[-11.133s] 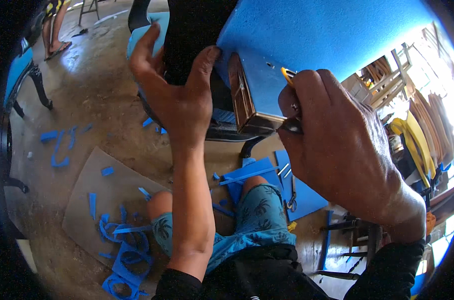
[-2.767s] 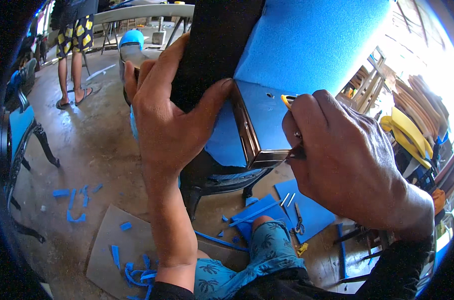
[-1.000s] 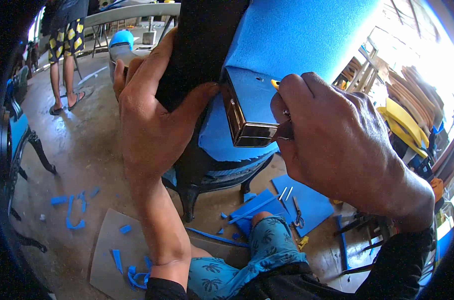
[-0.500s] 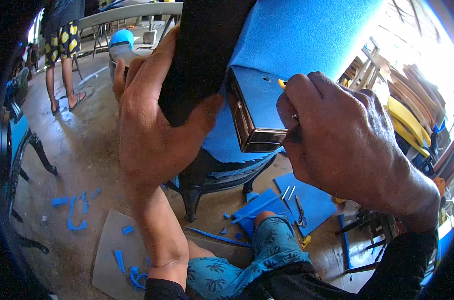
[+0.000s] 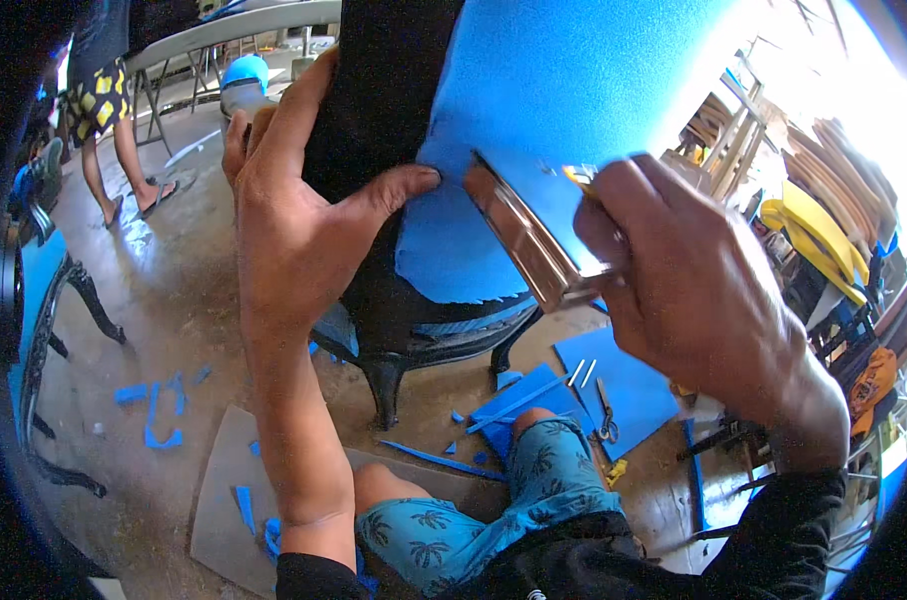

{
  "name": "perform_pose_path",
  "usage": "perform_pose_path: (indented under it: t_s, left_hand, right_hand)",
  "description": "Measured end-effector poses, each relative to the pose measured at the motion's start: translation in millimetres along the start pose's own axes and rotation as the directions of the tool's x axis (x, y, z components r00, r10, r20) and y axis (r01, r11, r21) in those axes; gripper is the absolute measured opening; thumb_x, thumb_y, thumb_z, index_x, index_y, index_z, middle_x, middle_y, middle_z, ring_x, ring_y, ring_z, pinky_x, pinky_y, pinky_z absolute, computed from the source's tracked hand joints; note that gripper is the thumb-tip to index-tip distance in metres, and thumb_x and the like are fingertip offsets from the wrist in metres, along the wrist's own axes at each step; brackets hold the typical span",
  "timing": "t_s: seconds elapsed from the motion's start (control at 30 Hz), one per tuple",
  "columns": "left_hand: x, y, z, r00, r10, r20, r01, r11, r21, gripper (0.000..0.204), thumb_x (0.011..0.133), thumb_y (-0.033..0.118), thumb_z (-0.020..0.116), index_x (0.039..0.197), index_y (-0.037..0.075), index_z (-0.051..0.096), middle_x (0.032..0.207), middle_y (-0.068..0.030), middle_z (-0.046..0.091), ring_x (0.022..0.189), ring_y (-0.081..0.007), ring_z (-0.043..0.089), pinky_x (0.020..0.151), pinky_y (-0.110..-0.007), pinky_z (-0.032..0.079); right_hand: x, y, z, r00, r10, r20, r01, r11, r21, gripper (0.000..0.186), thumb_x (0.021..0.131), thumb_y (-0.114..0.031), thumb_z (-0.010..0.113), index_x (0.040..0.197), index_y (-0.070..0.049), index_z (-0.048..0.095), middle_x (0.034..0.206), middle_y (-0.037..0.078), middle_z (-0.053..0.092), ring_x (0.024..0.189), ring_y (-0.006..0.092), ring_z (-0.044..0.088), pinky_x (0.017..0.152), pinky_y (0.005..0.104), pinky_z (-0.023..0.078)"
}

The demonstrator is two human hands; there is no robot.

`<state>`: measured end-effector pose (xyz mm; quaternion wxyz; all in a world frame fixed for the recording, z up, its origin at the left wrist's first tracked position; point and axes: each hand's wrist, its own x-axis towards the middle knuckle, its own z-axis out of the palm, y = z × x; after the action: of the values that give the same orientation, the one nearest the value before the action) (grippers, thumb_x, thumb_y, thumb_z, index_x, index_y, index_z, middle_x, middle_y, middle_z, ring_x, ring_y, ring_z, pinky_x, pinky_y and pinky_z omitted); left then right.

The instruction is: The person positions foam padding onto the backrest of a chair by hand and fastens it to the chair frame using a staple gun.

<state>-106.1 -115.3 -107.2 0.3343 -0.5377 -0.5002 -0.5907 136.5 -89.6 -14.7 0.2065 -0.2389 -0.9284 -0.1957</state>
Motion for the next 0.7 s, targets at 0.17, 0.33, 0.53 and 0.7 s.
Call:
perform_pose_path:
  t_s: [0.17, 0.33, 0.53, 0.7]
  left_hand:
    - [0, 2, -7, 0.999, 0.007, 0.041, -0.008, 1.0, 0.029, 0.081, 0.068, 0.037, 0.089, 0.138, 0.012, 0.057, 0.122, -0.013, 0.067, 0.12, -0.0302, 0.058, 0.119, -0.05, 0.019]
    - [-7, -7, 0, 0.996, 0.089, -0.011, -0.089, 0.996, 0.02, 0.076, 0.072, 0.034, 0.086, 0.139, 0.011, 0.056, 0.124, -0.0147, 0.065, 0.122, -0.0307, 0.057, 0.119, -0.051, 0.018]
    - [-2, 1, 3, 0.996, 0.088, -0.035, -0.088, 0.996, -0.01, 0.076, 0.071, 0.028, 0.086, 0.139, 0.012, 0.056, 0.125, -0.0136, 0.065, 0.124, -0.0312, 0.056, 0.119, -0.051, 0.016]
    - [-6, -1, 1, 0.994, 0.091, -0.054, -0.093, 0.995, -0.022, 0.076, 0.07, 0.027, 0.086, 0.139, 0.012, 0.056, 0.125, -0.0134, 0.065, 0.124, -0.0314, 0.056, 0.119, -0.051, 0.017]
  right_hand:
    - [-17, -3, -4, 0.998, 0.015, 0.063, -0.02, 0.997, 0.075, 0.03, 0.074, 0.007, 0.065, 0.096, -0.002, 0.048, 0.082, 0.015, 0.051, 0.072, 0.0379, 0.057, 0.063, 0.0462, 0.046]
    - [-14, -12, -6, 0.999, 0.014, 0.039, -0.015, 0.999, 0.035, 0.036, 0.068, 0.008, 0.056, 0.103, 0.001, 0.051, 0.088, 0.019, 0.055, 0.078, 0.0413, 0.06, 0.07, 0.045, 0.049]
    - [-8, -17, -4, 0.995, 0.055, 0.088, -0.054, 0.998, -0.016, 0.043, 0.068, 0.008, 0.051, 0.11, 0.003, 0.054, 0.095, 0.024, 0.06, 0.085, 0.0459, 0.063, 0.077, 0.0473, 0.051]
    - [0, -28, 1, 0.988, 0.066, 0.137, -0.06, 0.997, -0.046, 0.038, 0.072, 0.007, 0.055, 0.109, 0.001, 0.052, 0.096, 0.023, 0.06, 0.084, 0.0442, 0.063, 0.073, 0.0473, 0.05]
